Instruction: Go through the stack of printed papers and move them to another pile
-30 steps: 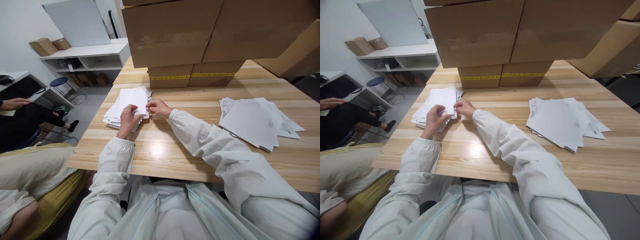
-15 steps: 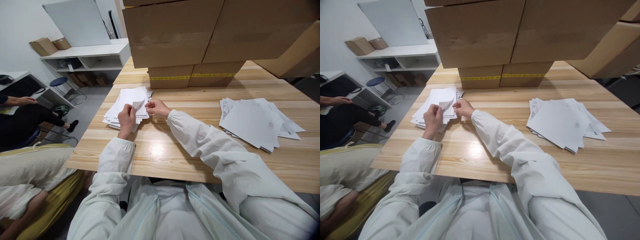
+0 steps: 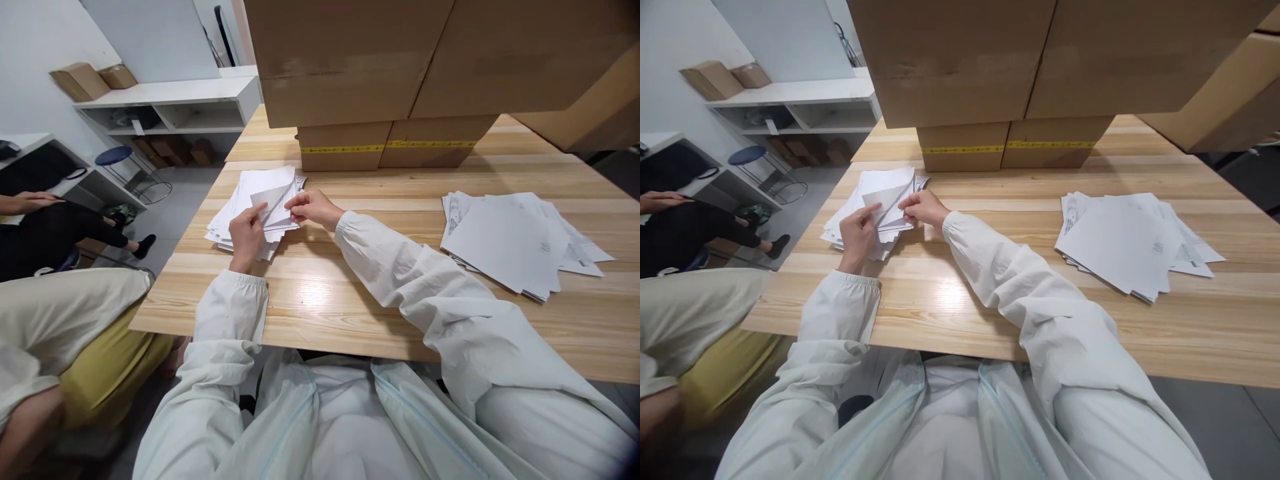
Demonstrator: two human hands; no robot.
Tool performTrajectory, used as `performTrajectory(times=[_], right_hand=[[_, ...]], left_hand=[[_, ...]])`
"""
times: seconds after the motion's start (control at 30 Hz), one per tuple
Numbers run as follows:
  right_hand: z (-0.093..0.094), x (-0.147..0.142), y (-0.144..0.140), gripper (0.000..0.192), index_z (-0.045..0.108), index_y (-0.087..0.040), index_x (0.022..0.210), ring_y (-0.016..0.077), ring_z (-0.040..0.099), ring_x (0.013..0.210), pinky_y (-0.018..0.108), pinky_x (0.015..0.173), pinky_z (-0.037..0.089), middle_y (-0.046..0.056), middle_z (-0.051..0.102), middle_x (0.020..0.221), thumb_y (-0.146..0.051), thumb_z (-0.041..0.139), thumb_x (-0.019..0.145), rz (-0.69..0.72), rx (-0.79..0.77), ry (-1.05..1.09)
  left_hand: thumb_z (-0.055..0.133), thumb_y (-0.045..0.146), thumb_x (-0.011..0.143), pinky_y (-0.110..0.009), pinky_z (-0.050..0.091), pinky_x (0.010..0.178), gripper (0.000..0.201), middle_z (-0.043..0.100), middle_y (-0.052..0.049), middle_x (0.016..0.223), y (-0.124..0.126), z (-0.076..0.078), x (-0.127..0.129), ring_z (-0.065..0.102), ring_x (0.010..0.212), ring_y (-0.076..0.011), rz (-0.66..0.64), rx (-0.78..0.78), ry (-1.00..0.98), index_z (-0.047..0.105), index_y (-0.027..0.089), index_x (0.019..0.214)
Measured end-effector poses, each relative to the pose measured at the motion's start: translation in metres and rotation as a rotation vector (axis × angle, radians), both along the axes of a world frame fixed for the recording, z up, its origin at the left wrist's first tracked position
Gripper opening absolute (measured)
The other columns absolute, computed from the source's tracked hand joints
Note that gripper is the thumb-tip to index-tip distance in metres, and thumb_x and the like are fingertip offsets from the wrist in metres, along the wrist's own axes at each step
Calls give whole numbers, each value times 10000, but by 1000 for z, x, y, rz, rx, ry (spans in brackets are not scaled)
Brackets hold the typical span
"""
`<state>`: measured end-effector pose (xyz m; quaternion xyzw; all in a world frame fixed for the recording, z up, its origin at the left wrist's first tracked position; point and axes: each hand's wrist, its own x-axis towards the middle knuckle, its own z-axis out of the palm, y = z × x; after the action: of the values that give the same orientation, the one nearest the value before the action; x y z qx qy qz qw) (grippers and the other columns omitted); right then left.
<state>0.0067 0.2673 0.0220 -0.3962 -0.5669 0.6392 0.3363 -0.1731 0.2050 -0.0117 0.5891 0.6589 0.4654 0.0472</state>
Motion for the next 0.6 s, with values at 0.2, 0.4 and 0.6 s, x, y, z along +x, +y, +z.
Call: performTrajectory(times=[0.2, 0.4, 0.6], right_hand=[[12, -2, -3, 237, 679, -80, 831, 74, 617, 587, 171, 618, 543, 10, 660, 596, 111, 538, 845, 6, -104, 81], [9, 1, -6, 167, 614, -142, 1061, 92, 664, 664, 227, 719, 571, 25, 715, 789, -56, 635, 919, -22, -201, 173], [11, 13, 2, 582, 588, -166, 1000, 187, 720, 788, 323, 754, 608, 70, 712, 751, -717, 402, 969, 14, -386, 262]], left_hand=[[725, 459, 778, -263, 403, 630, 502, 604, 28, 610, -8, 0, 3, 516, 593, -134, -53, -138, -37, 775, 170, 1185], [583, 364, 891, -316, 516, 771, 298, 779, -65, 837, 0, -12, 4, 691, 788, -213, 64, 50, -58, 801, 161, 899], [548, 351, 956, -398, 522, 1037, 280, 781, -131, 1116, -28, 5, 28, 722, 1102, -258, -82, 224, 218, 775, 194, 1005]])
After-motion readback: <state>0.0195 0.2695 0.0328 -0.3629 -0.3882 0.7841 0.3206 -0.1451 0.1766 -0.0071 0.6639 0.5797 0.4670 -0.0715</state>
